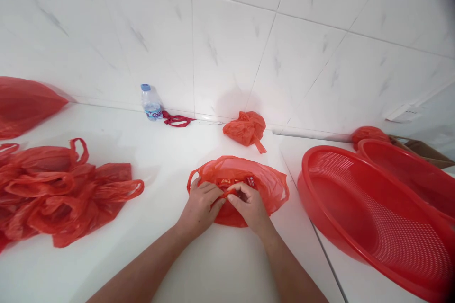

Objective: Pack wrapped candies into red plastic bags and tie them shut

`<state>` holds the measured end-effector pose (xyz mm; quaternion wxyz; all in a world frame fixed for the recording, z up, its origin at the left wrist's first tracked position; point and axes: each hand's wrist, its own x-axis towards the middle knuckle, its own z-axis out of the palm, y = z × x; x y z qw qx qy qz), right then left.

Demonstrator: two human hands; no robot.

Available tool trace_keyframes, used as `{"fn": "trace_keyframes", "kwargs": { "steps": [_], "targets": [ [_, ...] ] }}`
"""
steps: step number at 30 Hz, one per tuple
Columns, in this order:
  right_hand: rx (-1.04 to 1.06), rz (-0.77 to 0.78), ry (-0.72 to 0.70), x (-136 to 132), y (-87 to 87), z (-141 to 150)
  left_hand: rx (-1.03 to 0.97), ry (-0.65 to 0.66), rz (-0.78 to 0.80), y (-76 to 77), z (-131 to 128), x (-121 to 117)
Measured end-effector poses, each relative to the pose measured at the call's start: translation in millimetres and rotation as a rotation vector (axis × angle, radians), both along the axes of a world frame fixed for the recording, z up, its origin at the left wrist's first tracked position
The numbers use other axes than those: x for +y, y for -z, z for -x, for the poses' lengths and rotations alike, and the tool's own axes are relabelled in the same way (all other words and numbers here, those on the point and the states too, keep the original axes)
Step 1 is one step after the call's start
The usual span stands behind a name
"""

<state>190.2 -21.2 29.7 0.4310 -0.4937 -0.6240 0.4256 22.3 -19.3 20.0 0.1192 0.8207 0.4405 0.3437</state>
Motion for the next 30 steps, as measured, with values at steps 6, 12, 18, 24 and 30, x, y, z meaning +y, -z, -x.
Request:
{"fn": "trace_keyframes", "kwargs": {
  "steps": [6, 12, 18, 24, 30],
  "targets": [
    [-0.075, -0.042, -0.068, -1.7, -4.6, -2.6, 0.037, 0.019, -0.025, 4.4, -1.0, -0.4],
    [-0.103, -0.064, 0.106, 1.9, -4.7, -11.1, -0.004, -0.038, -0.028, 1.5, 2.3, 2.6],
    [-0.168, -0.088, 0.345, 9.8, 0.2, -24.1, 0.1, -0.108, -0.042, 3.7, 8.9, 5.8],
    [-0.242, -0.13, 0.085, 7.8, 6.3, -16.6, 0.197, -0.085, -0.036, 8.4, 6.5, 6.5],
    [-0.503, -0.249, -0.033, 6.5, 19.2, -7.3, 0.216, -0.072, 0.006, 8.2, 5.9, 5.5]
  ]
}}
